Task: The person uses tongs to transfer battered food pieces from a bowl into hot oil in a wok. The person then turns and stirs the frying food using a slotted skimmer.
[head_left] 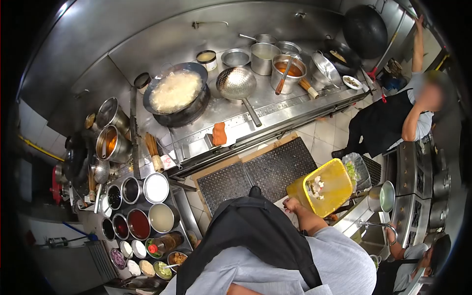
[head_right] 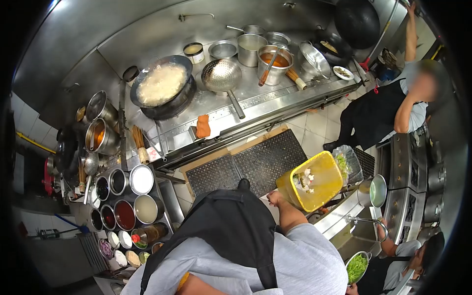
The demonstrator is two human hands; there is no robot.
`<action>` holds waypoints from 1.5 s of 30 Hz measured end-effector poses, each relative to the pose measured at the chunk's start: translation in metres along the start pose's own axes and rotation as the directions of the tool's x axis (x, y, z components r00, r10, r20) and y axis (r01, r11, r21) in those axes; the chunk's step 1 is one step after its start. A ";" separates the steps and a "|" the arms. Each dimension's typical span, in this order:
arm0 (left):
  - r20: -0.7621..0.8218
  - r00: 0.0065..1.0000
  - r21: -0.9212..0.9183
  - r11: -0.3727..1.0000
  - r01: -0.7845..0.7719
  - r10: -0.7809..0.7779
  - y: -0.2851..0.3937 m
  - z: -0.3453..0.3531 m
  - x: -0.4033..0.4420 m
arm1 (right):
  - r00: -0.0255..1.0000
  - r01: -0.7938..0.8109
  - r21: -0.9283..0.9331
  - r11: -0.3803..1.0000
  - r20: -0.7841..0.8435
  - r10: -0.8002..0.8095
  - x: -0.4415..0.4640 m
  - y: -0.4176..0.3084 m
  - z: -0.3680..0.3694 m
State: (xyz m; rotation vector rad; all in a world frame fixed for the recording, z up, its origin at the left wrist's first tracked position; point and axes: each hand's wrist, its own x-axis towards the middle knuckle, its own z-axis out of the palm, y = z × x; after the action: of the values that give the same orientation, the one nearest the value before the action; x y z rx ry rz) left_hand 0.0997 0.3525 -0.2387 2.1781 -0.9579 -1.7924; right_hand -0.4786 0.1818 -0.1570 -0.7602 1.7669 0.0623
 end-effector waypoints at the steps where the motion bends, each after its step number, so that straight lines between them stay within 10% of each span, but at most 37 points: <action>1: 0.010 1.000 -0.035 0.999 0.015 -0.015 0.003 0.000 0.001 | 1.000 0.002 0.020 1.000 -0.021 -0.002 0.000 0.001 -0.001; 6: 0.085 0.982 -0.337 0.923 0.185 -0.166 0.047 -0.019 0.003 | 0.992 0.128 0.163 0.978 -0.011 -0.127 0.005 0.001 0.011; 18: 0.025 0.999 -0.355 0.934 0.043 -0.037 0.098 -0.044 -0.007 | 0.897 0.413 0.326 0.850 -0.310 -0.316 0.068 -0.029 -0.017; 21: -0.130 0.975 -0.203 0.958 -0.202 0.178 0.032 -0.037 0.022 | 0.916 0.394 0.537 0.746 -0.301 -0.267 0.062 -0.114 -0.062; 26: -0.205 0.975 0.080 0.995 -0.066 0.081 0.020 -0.028 -0.019 | 0.900 0.435 0.699 0.567 -0.322 -0.294 0.096 -0.262 -0.121; 33: -0.269 0.963 -0.035 0.999 0.009 -0.019 0.081 -0.001 -0.047 | 0.771 0.636 0.333 0.696 -0.309 -0.557 0.152 -0.437 -0.141; 42: -0.289 0.940 -0.488 0.817 -0.308 0.181 0.131 0.020 -0.002 | 0.913 0.230 0.552 0.801 0.162 -0.374 0.186 -0.499 -0.148; 45: -0.306 0.952 -0.322 0.944 -0.075 -0.028 0.195 0.017 -0.031 | 0.930 0.115 0.683 0.722 0.181 -0.319 0.203 -0.497 -0.150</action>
State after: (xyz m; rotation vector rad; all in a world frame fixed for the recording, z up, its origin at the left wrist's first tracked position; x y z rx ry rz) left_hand 0.0094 0.2218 -0.1197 2.1285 -0.5635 -1.4194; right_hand -0.3755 -0.3647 -0.1195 -0.3939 1.2646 -0.5746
